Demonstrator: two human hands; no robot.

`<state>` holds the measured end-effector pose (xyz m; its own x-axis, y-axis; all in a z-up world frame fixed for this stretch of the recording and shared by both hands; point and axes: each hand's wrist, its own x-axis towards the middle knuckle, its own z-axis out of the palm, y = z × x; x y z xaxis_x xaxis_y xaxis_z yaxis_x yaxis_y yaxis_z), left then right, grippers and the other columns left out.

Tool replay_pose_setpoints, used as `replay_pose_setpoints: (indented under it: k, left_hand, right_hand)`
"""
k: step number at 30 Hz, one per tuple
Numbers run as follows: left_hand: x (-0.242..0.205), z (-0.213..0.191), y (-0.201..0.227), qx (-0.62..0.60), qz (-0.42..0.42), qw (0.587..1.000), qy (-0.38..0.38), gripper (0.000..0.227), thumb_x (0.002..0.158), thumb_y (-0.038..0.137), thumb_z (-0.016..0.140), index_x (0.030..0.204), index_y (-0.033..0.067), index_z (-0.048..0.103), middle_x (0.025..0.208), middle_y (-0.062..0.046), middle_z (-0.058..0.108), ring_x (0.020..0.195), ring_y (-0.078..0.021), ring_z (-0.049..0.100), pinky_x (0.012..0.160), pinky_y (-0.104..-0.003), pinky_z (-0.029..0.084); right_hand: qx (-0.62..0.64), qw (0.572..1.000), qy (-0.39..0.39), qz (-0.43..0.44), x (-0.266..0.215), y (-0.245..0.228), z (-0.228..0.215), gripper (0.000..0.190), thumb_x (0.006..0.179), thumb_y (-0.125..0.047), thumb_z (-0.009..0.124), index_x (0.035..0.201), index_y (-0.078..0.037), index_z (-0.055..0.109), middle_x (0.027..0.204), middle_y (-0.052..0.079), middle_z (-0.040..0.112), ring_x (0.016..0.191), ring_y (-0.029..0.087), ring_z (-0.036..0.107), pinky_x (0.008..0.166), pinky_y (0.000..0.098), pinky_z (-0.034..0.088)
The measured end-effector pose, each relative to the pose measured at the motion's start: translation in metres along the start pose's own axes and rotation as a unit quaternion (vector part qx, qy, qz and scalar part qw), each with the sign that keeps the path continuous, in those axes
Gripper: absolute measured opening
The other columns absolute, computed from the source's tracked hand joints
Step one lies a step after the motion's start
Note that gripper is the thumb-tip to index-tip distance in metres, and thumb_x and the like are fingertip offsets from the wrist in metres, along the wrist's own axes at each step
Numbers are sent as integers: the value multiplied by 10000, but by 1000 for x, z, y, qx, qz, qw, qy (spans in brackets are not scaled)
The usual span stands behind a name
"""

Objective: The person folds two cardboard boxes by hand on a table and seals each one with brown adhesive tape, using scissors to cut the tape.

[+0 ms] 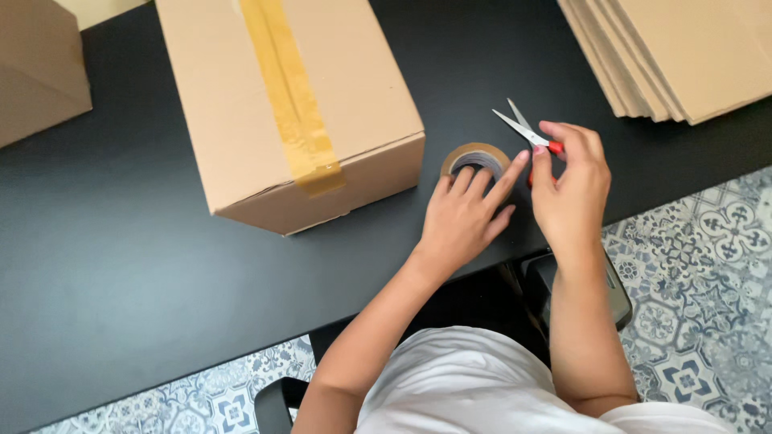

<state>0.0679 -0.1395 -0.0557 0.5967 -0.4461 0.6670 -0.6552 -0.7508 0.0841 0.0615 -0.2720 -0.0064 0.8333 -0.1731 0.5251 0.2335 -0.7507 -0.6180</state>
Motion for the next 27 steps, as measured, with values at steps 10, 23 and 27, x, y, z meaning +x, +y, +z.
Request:
replay_pose_setpoints:
  k: [10,23,27]
  left_hand:
    - [-46,-110,-32,-226,-362,839,339,393,869,109,523,1228,-13,419,1232,-121,360,1110,-261,391,858,-314,409]
    - [-31,-116,-39,-316,-414,799,299,427,874,125,511,1279,37,405,1197,-92,382,1094,-217,431,779,-286,383]
    - [-31,-114,-40,-317,-422,790,312,412,861,127,534,1247,40,416,1183,-89,408,1066,-201,451,753,-268,365]
  right_hand:
    - [285,957,-43,-21,-22,-110,50,130,884,5,547,976,-7,639,940,116,583,870,208,544,767,288,459]
    - [317,948,-2,-21,-38,-141,95,229,900,-85,550,1112,-1,570,1026,112,535,912,193,539,764,282,459]
    - [336,942,-11,-5,-39,-143,98,211,887,-86,567,1082,-4,577,1005,101,539,879,182,535,755,278,463]
